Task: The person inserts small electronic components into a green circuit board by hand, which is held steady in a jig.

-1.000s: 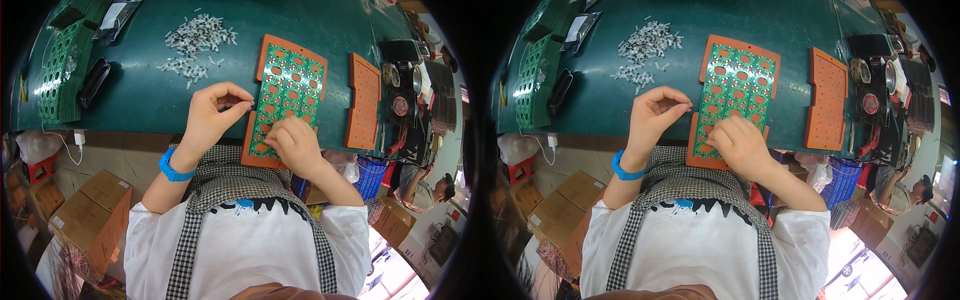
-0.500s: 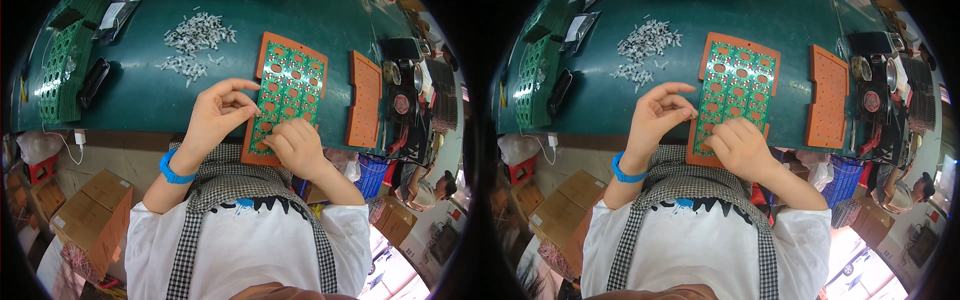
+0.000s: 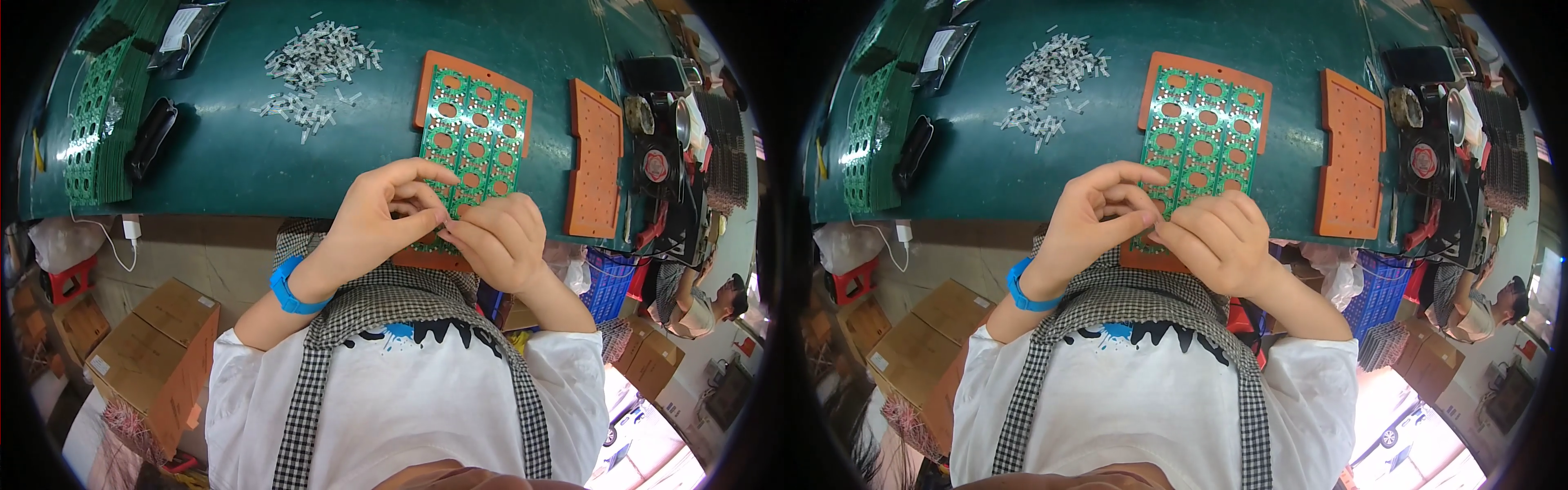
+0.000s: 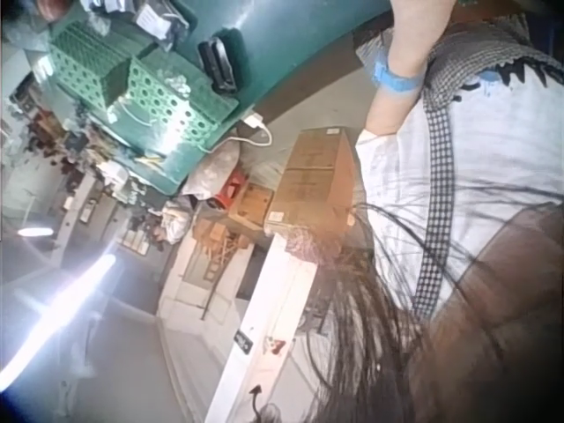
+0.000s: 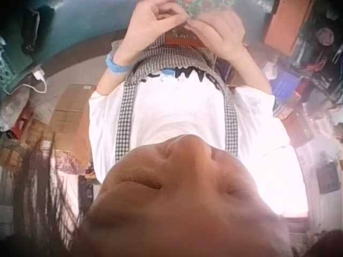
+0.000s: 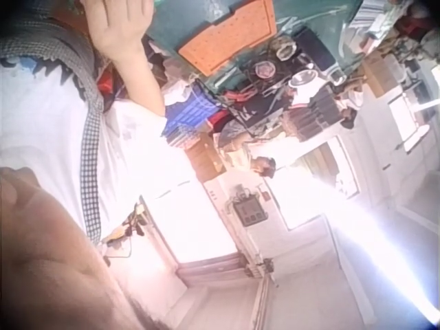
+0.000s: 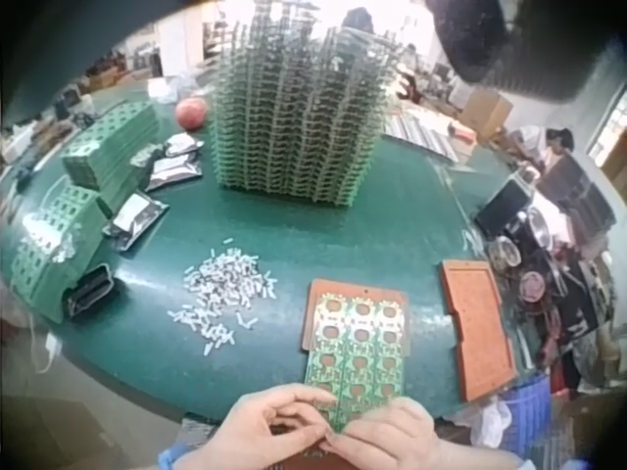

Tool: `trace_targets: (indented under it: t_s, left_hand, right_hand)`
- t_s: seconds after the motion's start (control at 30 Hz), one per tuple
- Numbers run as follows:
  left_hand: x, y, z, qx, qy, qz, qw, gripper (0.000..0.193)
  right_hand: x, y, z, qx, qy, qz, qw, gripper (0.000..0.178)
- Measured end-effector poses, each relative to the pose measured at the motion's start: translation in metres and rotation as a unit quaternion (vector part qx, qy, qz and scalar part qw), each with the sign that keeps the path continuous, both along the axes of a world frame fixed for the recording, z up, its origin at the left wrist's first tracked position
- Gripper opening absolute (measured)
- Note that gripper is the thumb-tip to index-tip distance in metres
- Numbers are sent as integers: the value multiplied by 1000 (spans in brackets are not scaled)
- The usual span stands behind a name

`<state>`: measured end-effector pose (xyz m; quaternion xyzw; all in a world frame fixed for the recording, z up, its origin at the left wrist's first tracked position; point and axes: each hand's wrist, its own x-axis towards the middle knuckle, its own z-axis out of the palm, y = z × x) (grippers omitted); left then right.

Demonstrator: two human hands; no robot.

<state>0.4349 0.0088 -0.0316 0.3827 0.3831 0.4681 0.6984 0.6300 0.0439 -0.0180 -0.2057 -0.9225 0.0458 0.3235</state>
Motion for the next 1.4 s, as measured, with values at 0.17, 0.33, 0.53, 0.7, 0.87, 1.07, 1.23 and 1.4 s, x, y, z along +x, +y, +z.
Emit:
trace_targets:
  t_s: [0.17,0.33,0.53,0.7,0.87,1.07,1.23,1.4]
  left_hand:
    - [2,-1,-1,-11,-52,-3,999,34]
    - [3,0,1,-1,-21,-21,1000,34]
    - [-8,6,8,101,314,79,941,32]
    - [-58,23,-19,188,672,229,678,26]
    - [-64,29,-27,166,624,226,729,13]
    - [-59,30,-25,229,637,256,690,8]
    - [-41,24,-17,160,392,254,869,8]
    - [-19,19,-8,34,77,141,986,6]
  right_hand:
    - [0,1,6,-144,46,-35,988,30]
    - [4,1,5,-192,58,-15,980,26]
    - [19,4,8,-261,24,-47,964,16]
    - [28,0,2,-293,-69,-40,953,17]
    - [26,-2,1,-292,-83,-31,952,19]
    - [26,-3,-3,-284,-81,-31,955,19]
    - [29,-12,-14,-182,-76,-60,979,18]
    - [30,-10,-3,-133,-89,-21,987,25]
